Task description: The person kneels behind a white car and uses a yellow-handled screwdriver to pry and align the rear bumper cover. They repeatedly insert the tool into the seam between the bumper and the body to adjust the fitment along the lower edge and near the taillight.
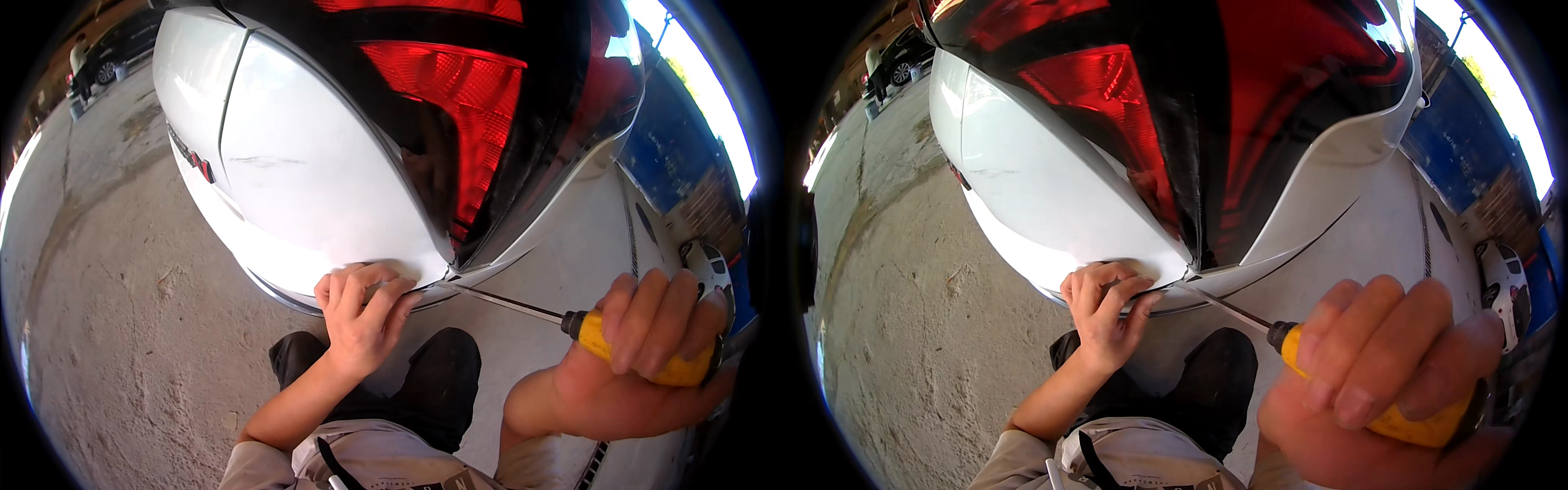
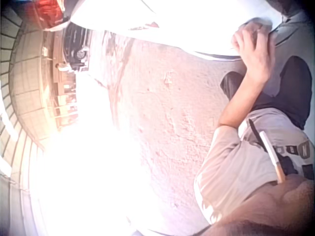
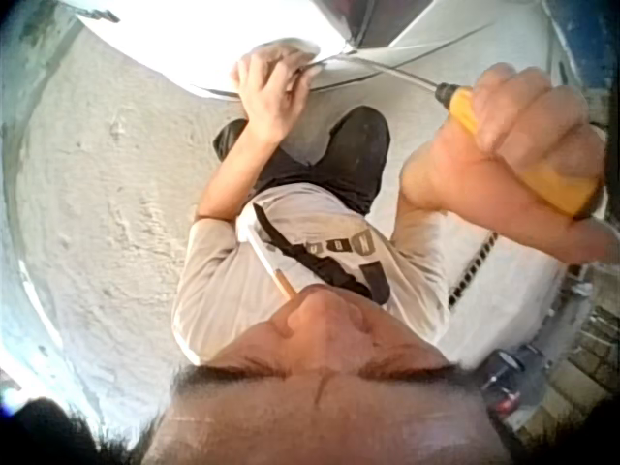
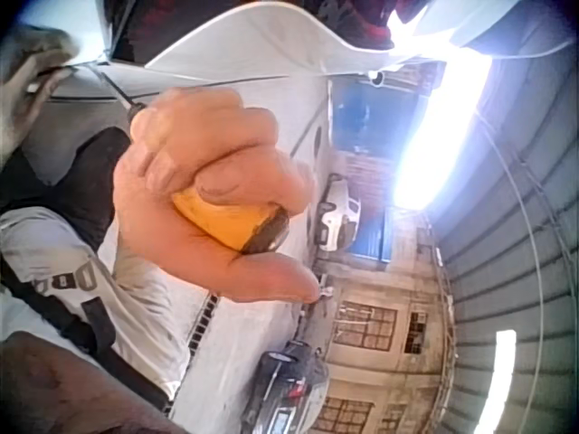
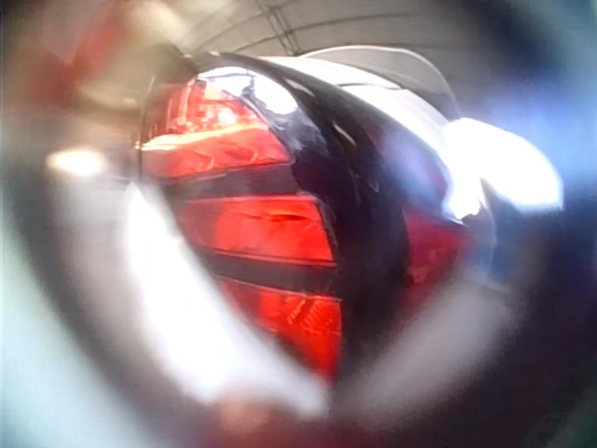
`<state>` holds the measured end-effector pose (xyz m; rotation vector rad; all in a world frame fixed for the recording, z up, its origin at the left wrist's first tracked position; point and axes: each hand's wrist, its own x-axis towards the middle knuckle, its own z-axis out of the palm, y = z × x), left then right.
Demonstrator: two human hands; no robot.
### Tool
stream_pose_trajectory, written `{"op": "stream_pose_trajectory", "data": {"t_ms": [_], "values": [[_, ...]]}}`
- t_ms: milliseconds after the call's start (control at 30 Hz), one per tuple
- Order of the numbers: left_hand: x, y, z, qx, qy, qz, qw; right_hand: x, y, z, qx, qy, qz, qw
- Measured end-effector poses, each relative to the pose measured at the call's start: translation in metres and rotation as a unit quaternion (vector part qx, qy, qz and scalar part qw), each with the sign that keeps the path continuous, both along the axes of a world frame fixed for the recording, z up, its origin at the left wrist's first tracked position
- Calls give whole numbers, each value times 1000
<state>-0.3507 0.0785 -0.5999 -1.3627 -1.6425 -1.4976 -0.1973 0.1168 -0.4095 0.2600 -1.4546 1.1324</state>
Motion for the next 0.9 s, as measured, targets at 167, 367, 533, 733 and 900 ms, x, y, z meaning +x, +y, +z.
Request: {"op": "stream_pose_trajectory", "data": {"t_ms": [167, 367, 533, 733, 900], "values": [[1, 2, -1, -1, 0, 1, 1000, -4, -8, -2, 19, -2, 1, 1000], [-1, 1, -2, 5, 9, 12, 1000, 32, -9, -51, 115, 73, 50, 989], [2, 4, -7, 3, 2, 8, 1000, 56, -12, -102, 108, 126, -10, 986], [2, 3, -9, 10, 20, 26, 999, 74, -9, -133, 80, 108, -36, 990], [2, 6, -10, 14, 27, 34, 999, 81, -7, -140, 45, 95, -46, 993]]}}
